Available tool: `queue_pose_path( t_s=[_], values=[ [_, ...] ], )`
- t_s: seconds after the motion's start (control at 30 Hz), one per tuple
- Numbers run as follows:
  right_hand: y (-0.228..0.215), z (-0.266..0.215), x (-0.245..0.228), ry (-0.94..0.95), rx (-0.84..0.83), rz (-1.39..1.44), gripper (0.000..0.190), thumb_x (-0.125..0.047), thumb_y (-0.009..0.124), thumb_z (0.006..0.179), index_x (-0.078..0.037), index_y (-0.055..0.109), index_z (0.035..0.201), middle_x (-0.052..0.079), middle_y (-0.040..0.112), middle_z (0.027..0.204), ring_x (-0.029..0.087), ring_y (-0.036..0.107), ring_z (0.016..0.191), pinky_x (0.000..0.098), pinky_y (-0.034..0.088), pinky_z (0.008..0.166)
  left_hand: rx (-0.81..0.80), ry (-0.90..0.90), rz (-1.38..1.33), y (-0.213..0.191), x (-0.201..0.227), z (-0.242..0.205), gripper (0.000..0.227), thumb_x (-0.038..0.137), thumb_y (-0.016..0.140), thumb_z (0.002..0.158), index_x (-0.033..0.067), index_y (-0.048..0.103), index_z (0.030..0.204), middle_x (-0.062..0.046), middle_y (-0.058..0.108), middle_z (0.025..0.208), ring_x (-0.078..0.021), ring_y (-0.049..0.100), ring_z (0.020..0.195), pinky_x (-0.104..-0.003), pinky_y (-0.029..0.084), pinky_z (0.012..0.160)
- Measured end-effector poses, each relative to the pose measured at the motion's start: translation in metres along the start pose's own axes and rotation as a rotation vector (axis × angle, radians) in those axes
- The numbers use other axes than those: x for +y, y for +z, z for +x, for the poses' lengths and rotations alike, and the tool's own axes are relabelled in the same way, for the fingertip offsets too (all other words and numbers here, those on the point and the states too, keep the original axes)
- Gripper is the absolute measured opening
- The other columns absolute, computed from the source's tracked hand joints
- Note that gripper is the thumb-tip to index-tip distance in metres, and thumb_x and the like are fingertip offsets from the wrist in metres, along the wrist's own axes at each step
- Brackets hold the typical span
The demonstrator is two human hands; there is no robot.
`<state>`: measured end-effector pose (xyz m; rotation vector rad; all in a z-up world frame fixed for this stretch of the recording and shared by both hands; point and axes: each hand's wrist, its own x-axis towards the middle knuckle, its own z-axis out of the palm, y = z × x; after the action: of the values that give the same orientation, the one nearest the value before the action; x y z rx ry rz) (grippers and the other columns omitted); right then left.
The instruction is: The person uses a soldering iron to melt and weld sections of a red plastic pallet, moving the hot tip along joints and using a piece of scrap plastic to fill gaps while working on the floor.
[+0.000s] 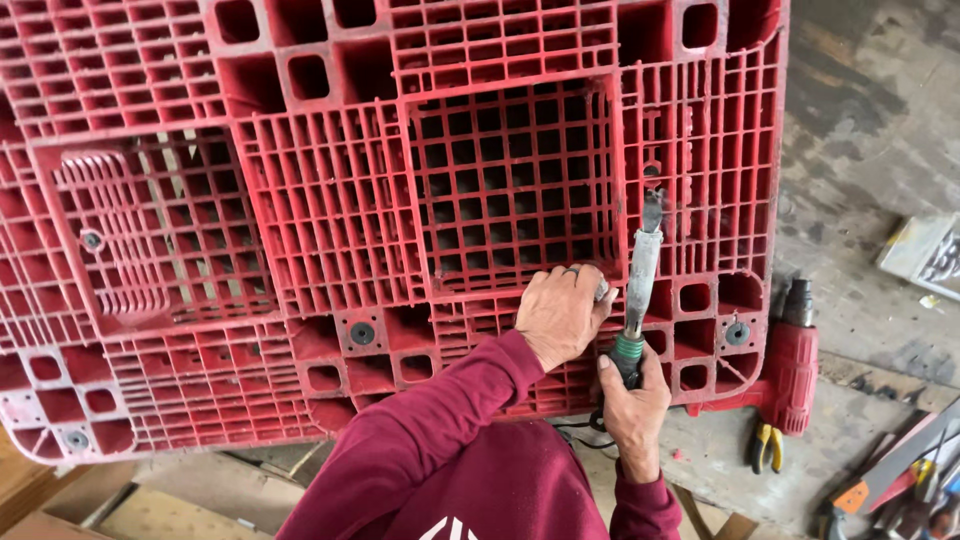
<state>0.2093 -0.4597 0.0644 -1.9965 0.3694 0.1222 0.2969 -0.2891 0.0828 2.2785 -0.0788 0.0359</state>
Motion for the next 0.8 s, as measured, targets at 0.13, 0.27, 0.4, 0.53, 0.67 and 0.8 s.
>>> queue_pose_path(
  t_s=[0.13, 0.27, 0.4, 0.53, 0.67, 0.8],
  values=[
    [-0.012, 0.01, -0.014, 0.062, -0.067, 0.076, 0.036, -0.006, 0.071, 0.092, 0.001, 0.061, 0.125, -0.001, 0.061, 0.077, 0.006, 0.054, 0.058, 0.0235, 0.047, 0.051, 0.056, -0.034, -0.006, 0.002, -0.001, 0.002, 0.021, 0.029, 0.068, 0.094, 0.0103, 0.06, 0.092, -0.008, 0.067, 0.082, -0.0299, 0.064, 0.08, -0.045, 0.047, 0.072],
    [-0.039, 0.037, -0.025, 0.058, -0.143, 0.136, 0.032, -0.005, 0.067, 0.096, 0.001, 0.059, 0.125, 0.0, 0.062, 0.077, 0.007, 0.057, 0.059, 0.0238, 0.048, 0.052, 0.109, -0.038, 0.071, 0.01, 0.0, 0.0, 0.027, 0.034, 0.067, 0.094, 0.0101, 0.059, 0.086, -0.008, 0.067, 0.077, -0.0296, 0.065, 0.075, -0.045, 0.048, 0.069],
    [-0.06, 0.06, -0.022, -0.052, -0.148, 0.03, 0.032, -0.003, 0.068, 0.098, 0.002, 0.059, 0.128, 0.001, 0.062, 0.083, 0.007, 0.057, 0.066, 0.024, 0.049, 0.059, 0.159, -0.023, 0.151, 0.014, -0.003, 0.007, 0.035, 0.041, 0.069, 0.094, 0.0104, 0.059, 0.081, -0.008, 0.065, 0.067, -0.0299, 0.066, 0.067, -0.046, 0.048, 0.064],
    [-0.062, 0.062, -0.006, -0.074, -0.133, 0.082, 0.034, -0.003, 0.067, 0.098, 0.001, 0.056, 0.13, 0.001, 0.066, 0.092, 0.007, 0.066, 0.075, 0.0253, 0.058, 0.068, 0.159, -0.04, 0.156, 0.023, -0.004, 0.003, 0.04, 0.045, 0.069, 0.094, 0.0094, 0.058, 0.08, -0.008, 0.066, 0.064, -0.0288, 0.066, 0.062, -0.044, 0.049, 0.063],
    [-0.059, 0.059, 0.003, -0.145, -0.156, 0.14, 0.032, -0.002, 0.067, 0.101, 0.001, 0.055, 0.13, 0.003, 0.066, 0.096, 0.009, 0.066, 0.078, 0.0264, 0.058, 0.071, 0.13, -0.056, 0.148, 0.025, -0.008, 0.002, 0.04, 0.046, 0.068, 0.095, 0.0101, 0.06, 0.08, -0.007, 0.065, 0.062, -0.027, 0.066, 0.061, -0.043, 0.049, 0.063],
    [-0.06, 0.059, 0.006, -0.142, -0.144, 0.174, 0.026, -0.003, 0.066, 0.102, 0.0, 0.056, 0.126, 0.005, 0.067, 0.093, 0.011, 0.067, 0.077, 0.0272, 0.059, 0.071, 0.113, -0.033, 0.179, 0.027, -0.011, 0.001, 0.04, 0.047, 0.067, 0.095, 0.0103, 0.06, 0.081, -0.007, 0.065, 0.061, -0.0259, 0.066, 0.06, -0.043, 0.049, 0.062]
  ],
)
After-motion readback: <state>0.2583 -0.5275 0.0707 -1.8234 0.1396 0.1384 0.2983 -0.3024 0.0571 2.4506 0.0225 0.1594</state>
